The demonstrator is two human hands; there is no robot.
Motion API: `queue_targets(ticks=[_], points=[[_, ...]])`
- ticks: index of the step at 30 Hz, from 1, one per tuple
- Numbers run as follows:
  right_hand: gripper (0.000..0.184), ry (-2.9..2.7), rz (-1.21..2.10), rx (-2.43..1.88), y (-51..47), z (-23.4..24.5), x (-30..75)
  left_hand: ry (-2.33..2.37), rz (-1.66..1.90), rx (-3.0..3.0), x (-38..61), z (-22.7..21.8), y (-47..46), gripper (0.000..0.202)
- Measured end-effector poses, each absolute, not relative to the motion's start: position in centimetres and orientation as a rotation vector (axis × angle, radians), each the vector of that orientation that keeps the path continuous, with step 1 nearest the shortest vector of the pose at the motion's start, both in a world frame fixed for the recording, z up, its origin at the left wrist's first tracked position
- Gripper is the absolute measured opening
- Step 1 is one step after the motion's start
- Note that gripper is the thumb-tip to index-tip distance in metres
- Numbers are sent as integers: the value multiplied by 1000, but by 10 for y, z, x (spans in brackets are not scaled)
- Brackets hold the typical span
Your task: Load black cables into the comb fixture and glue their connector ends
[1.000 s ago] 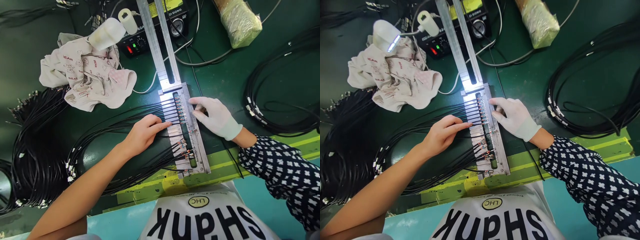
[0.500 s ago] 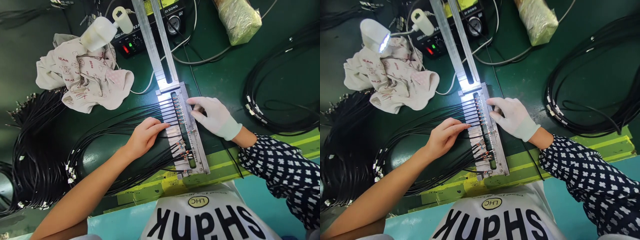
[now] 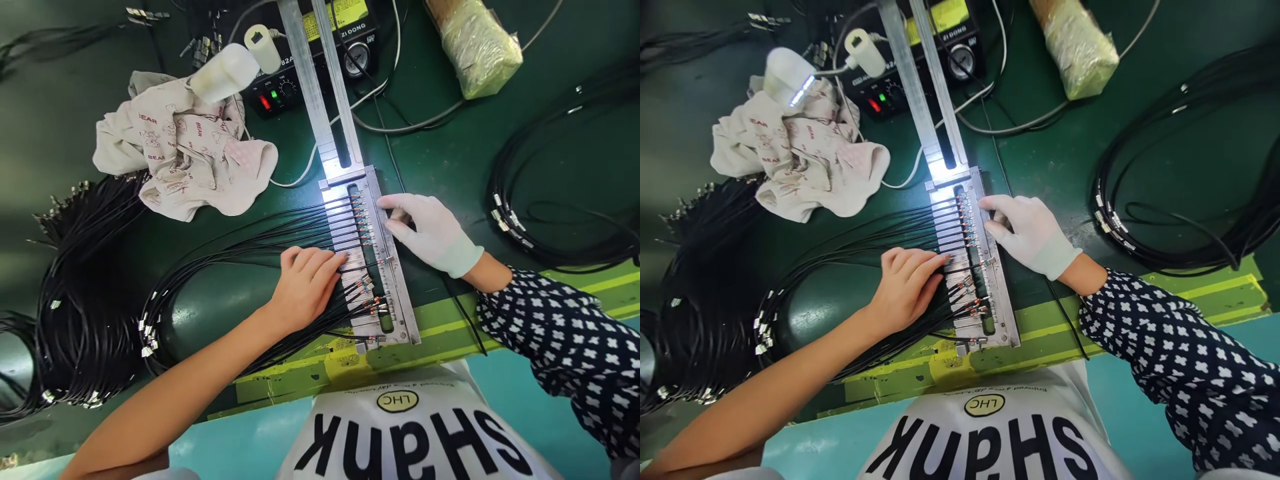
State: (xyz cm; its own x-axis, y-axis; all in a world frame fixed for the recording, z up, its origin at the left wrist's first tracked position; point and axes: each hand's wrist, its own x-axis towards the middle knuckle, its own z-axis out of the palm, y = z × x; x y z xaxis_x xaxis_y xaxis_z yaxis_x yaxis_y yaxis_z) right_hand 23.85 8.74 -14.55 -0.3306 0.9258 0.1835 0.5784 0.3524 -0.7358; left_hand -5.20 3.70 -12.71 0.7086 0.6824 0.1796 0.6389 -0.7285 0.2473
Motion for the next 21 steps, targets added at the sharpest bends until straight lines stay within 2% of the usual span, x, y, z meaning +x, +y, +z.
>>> queue_targets(ticks=[6, 11, 21], points=[[28, -2021, 750, -1297, 87, -145, 239, 928, 561, 2478, -54, -134, 32, 36], [29, -2031, 747, -1303, 87, -143, 238, 954, 561, 2590, -62, -128, 39, 31], [27, -2034, 754, -1313, 86, -142, 238, 978, 530, 2649, -73, -124, 53, 37]])
